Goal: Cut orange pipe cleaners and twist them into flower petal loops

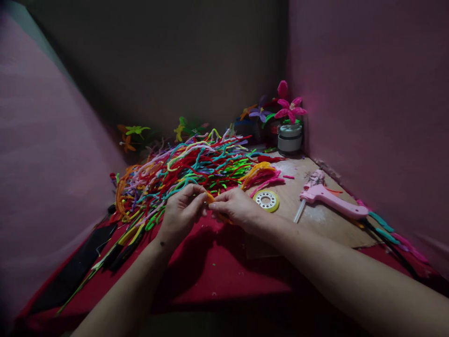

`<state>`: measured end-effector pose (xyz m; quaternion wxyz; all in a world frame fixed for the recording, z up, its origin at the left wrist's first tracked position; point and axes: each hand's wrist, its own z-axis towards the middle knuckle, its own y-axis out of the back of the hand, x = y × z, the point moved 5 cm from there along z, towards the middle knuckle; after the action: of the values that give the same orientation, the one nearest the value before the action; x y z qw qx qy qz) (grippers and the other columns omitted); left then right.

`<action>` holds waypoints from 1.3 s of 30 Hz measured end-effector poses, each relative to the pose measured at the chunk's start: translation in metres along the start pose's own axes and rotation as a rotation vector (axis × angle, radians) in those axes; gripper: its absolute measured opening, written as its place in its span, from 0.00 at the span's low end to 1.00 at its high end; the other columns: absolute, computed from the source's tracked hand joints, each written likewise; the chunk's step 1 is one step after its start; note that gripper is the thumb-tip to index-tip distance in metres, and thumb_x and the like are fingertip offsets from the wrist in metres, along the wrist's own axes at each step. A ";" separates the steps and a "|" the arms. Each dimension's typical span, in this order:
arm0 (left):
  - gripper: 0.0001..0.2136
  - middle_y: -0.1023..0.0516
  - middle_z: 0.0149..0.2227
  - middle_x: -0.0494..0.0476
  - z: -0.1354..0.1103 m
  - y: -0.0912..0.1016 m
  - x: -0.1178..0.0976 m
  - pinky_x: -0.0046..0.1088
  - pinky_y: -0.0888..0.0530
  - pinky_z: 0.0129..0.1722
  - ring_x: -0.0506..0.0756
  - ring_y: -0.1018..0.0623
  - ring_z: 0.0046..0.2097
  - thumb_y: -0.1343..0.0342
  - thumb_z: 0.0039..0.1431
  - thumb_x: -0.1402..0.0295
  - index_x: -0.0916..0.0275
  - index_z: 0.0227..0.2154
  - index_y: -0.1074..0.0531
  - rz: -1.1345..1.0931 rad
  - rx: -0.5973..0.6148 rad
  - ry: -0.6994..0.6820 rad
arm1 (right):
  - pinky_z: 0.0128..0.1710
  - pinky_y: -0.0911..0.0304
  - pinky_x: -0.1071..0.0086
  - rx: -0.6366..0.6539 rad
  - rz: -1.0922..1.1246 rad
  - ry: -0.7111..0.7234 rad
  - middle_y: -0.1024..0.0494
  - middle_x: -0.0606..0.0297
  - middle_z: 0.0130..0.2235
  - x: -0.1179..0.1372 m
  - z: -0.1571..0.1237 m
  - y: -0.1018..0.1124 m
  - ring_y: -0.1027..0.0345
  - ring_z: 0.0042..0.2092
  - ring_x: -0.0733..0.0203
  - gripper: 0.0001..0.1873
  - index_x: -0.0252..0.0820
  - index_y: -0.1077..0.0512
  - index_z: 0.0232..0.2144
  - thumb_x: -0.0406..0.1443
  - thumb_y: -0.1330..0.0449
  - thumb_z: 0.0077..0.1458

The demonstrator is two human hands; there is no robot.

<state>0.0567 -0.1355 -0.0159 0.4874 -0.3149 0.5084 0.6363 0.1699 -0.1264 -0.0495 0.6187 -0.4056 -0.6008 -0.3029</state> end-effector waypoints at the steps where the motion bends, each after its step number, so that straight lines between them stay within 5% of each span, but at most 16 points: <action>1: 0.04 0.32 0.17 0.47 0.000 0.001 -0.001 0.19 0.36 0.18 0.45 0.33 0.18 0.48 0.51 0.68 0.64 0.25 0.33 0.048 -0.021 -0.039 | 0.18 0.54 0.75 -0.003 0.001 -0.015 0.35 0.70 0.14 0.000 0.000 -0.001 0.47 0.17 0.73 0.12 0.34 0.33 0.16 0.38 0.41 0.43; 4: 0.05 0.33 0.18 0.47 0.001 0.002 0.000 0.19 0.38 0.18 0.44 0.34 0.18 0.48 0.51 0.67 0.64 0.25 0.34 0.048 -0.024 -0.036 | 0.17 0.52 0.77 -0.007 0.008 -0.045 0.34 0.70 0.14 0.000 -0.001 -0.004 0.45 0.16 0.73 0.10 0.35 0.35 0.17 0.35 0.43 0.44; 9: 0.07 0.33 0.15 0.45 0.004 -0.005 0.007 0.18 0.45 0.12 0.43 0.38 0.14 0.46 0.50 0.65 0.64 0.27 0.34 -0.187 0.147 0.168 | 0.15 0.47 0.77 0.034 -0.003 -0.077 0.33 0.70 0.14 -0.005 -0.001 -0.008 0.42 0.14 0.71 0.08 0.36 0.34 0.20 0.35 0.46 0.47; 20: 0.06 0.35 0.14 0.44 0.005 -0.002 0.011 0.19 0.40 0.15 0.44 0.37 0.14 0.46 0.48 0.67 0.64 0.21 0.35 -0.036 -0.086 0.079 | 0.16 0.54 0.76 -0.202 -0.448 0.174 0.40 0.72 0.13 -0.004 0.002 -0.001 0.49 0.16 0.72 0.14 0.38 0.36 0.15 0.36 0.46 0.48; 25: 0.09 0.36 0.12 0.44 0.009 0.000 0.013 0.18 0.46 0.11 0.43 0.39 0.12 0.45 0.47 0.66 0.65 0.20 0.36 -0.110 0.058 0.217 | 0.18 0.45 0.74 -0.001 -0.091 -0.047 0.31 0.67 0.16 -0.012 0.001 -0.007 0.41 0.16 0.69 0.15 0.37 0.34 0.20 0.42 0.47 0.49; 29: 0.10 0.37 0.12 0.44 0.010 0.000 0.017 0.17 0.51 0.11 0.41 0.44 0.11 0.42 0.43 0.65 0.65 0.20 0.36 -0.253 0.136 0.328 | 0.23 0.41 0.72 0.075 0.214 -0.031 0.28 0.63 0.20 -0.010 0.000 -0.008 0.38 0.20 0.68 0.16 0.34 0.32 0.19 0.43 0.44 0.46; 39: 0.12 0.40 0.12 0.43 0.007 -0.008 0.023 0.17 0.48 0.12 0.42 0.43 0.13 0.41 0.44 0.61 0.65 0.22 0.34 -0.348 0.185 0.353 | 0.18 0.57 0.73 -0.018 0.191 0.016 0.40 0.72 0.13 -0.017 0.009 0.001 0.51 0.17 0.73 0.11 0.36 0.36 0.12 0.33 0.38 0.37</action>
<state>0.0572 -0.1217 -0.0370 0.5200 -0.4578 0.5798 0.4288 0.1641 -0.1198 -0.0665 0.6459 -0.4642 -0.5517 -0.2510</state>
